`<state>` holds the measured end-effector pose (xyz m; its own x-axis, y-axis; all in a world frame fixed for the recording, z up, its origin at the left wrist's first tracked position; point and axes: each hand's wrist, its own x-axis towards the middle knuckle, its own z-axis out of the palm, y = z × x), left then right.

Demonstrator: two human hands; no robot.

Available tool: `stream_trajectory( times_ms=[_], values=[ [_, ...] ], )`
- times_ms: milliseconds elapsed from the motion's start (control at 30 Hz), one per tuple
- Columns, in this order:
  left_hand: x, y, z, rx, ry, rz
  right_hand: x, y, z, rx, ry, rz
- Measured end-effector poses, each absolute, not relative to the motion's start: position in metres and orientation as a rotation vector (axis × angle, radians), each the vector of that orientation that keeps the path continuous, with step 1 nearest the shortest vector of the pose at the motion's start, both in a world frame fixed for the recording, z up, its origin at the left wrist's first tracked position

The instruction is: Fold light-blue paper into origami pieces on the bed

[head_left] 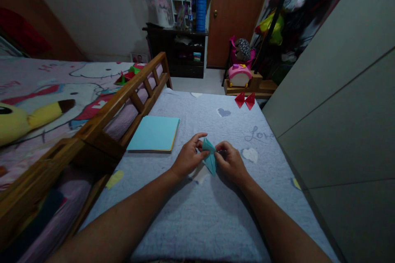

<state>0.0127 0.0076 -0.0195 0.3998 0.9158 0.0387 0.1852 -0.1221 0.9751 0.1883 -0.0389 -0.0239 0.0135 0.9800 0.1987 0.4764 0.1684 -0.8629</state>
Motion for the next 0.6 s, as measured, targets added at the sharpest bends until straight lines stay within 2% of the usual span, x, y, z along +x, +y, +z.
stream_trajectory(
  times_ms=[200, 433, 600],
  values=[
    [0.0192, 0.0066, -0.0201, 1.107, 0.838, 0.995, 0.1828, -0.0401, -0.0236, -1.274, -1.302, 1.097],
    [0.0205, 0.0102, -0.0218, 0.594, 0.725, 0.985, 0.1867, -0.0461, -0.0169, -1.094, -1.285, 1.247],
    [0.0196, 0.0113, -0.0176, 0.343, 0.654, 0.921, 0.179, -0.045, -0.0193, -1.068, -1.275, 1.167]
  ],
)
